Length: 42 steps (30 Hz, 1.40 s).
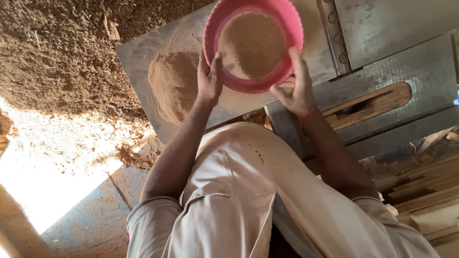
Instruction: The person sifts a pile of sawdust using a pink plastic sieve over a metal table. They repeatedly scoop the material into the sieve and shake it to separate fine particles from larger debris, occasionally using their hands to clear the sieve or gather the sifted material.
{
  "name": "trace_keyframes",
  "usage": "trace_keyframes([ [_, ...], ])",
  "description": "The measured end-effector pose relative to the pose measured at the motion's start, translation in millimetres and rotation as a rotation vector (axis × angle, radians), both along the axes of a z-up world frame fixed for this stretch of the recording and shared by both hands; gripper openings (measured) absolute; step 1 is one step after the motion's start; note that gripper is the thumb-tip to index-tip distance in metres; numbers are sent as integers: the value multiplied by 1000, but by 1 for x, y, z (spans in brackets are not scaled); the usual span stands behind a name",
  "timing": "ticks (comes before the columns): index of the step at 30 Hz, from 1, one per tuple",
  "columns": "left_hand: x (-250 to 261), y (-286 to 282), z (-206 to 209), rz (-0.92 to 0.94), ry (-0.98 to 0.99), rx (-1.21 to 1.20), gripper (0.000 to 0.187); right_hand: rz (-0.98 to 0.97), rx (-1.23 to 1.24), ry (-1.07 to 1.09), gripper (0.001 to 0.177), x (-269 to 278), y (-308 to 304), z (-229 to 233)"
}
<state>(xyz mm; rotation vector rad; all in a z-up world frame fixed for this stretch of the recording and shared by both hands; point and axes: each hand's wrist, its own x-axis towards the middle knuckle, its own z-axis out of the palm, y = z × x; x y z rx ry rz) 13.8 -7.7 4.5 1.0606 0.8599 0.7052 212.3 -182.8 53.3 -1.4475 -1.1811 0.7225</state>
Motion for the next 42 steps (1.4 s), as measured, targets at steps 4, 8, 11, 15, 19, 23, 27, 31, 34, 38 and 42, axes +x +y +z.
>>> trace_keyframes([
  [4, 3, 12, -2, -63, 85, 54, 69, 18, -86, -618, 65, 9, -6, 21],
  [8, 11, 16, 4, -109, 1, 166, 74, -173, 73, -655, 37, 25, 0, 16],
  [11, 3, 28, 10, -2, -3, 200, 77, -336, 85, -546, 29, 32, 5, 11],
  [15, -12, 40, 2, 157, 20, 185, 81, -273, 153, -800, 31, 24, -5, 4],
  [19, -27, 36, -15, 188, 4, 144, 82, -308, 155, -394, 29, 4, -5, -3],
  [23, -32, 31, -19, 198, 30, 133, 83, -333, 36, -438, 31, -10, -5, -7],
  [27, -39, 27, -19, 185, 38, 94, 84, -269, 123, -754, 28, -17, -11, -17],
  [31, -29, 30, -19, 177, 63, 163, 87, -361, 32, -467, 24, -21, -11, -22],
  [34, -11, 30, -19, 182, 38, 132, 89, -339, 72, -597, 25, -35, -13, -24],
  [38, 22, 39, -15, 157, -109, 68, 90, -436, 14, -447, 31, -37, -13, -22],
  [42, 24, 43, -9, 95, -120, 96, 88, -387, 27, -796, 28, -30, -11, -22],
])
